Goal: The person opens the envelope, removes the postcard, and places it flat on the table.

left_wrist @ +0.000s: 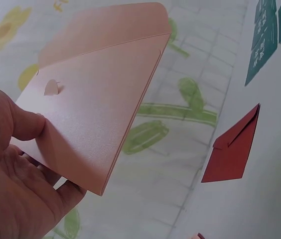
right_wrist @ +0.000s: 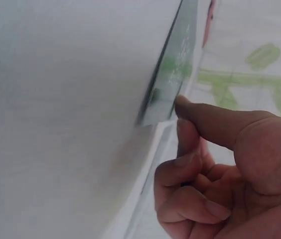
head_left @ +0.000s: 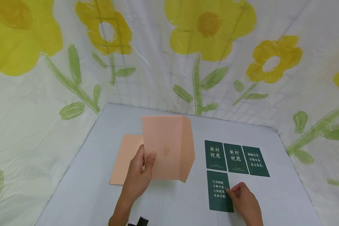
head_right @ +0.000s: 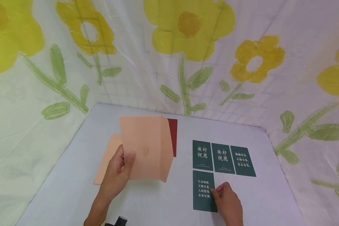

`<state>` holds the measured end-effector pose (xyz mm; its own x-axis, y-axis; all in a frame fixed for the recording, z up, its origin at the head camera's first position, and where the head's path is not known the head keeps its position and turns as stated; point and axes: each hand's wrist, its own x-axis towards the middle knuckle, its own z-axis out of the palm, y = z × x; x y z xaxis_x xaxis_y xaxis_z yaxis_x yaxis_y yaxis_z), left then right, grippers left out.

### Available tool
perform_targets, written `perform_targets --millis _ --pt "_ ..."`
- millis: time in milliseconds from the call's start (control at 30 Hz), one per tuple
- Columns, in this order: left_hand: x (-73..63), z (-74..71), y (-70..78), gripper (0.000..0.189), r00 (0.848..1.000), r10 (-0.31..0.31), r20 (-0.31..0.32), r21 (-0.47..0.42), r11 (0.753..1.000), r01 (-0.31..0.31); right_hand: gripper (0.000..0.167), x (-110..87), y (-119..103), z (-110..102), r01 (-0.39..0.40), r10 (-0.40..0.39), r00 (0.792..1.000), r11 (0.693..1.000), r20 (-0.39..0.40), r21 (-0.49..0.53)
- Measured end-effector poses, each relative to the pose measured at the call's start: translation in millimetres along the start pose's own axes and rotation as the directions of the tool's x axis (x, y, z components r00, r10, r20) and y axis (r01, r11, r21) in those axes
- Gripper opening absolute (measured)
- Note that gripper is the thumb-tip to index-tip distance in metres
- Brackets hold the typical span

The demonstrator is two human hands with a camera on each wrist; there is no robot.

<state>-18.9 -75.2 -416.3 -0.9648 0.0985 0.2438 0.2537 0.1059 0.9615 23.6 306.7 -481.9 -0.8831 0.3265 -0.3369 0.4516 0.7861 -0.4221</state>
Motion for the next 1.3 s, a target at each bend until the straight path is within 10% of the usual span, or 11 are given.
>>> perform_targets --millis 267,533,633,967,1300 --pt "-1.3 10.1 3.6 0.02 0.999 -0.016 0.028 -0.028 0.999 0.016 0.03 -18.3 -47.2 -12.5 0.293 -0.256 0.947 0.936 -0.194 0.196" --pt "-5.8 32.9 6.7 0.016 0.992 -0.03 0.119 -0.023 0.999 0.033 0.028 -38.6 -101.4 -24.1 0.556 -0.567 0.805 0.616 -0.176 0.558" --pt "-8.9 40.2 7.8 0.016 0.99 -0.039 0.134 -0.007 0.999 0.041 0.029 -41.7 -114.0 -22.2 0.566 -0.621 0.769 0.549 -0.154 0.615" --pt "-10.5 55.3 13.4 0.045 0.994 -0.027 0.101 0.035 0.999 0.023 0.017 -47.0 -129.1 -14.8 0.534 -0.595 0.785 0.511 -0.171 0.674" --pt "-8.7 57.1 9.0 0.066 0.987 0.157 0.018 0.218 0.963 -0.157 0.017 -52.7 -135.0 -15.7 0.495 -0.581 0.799 0.491 -0.154 0.717"
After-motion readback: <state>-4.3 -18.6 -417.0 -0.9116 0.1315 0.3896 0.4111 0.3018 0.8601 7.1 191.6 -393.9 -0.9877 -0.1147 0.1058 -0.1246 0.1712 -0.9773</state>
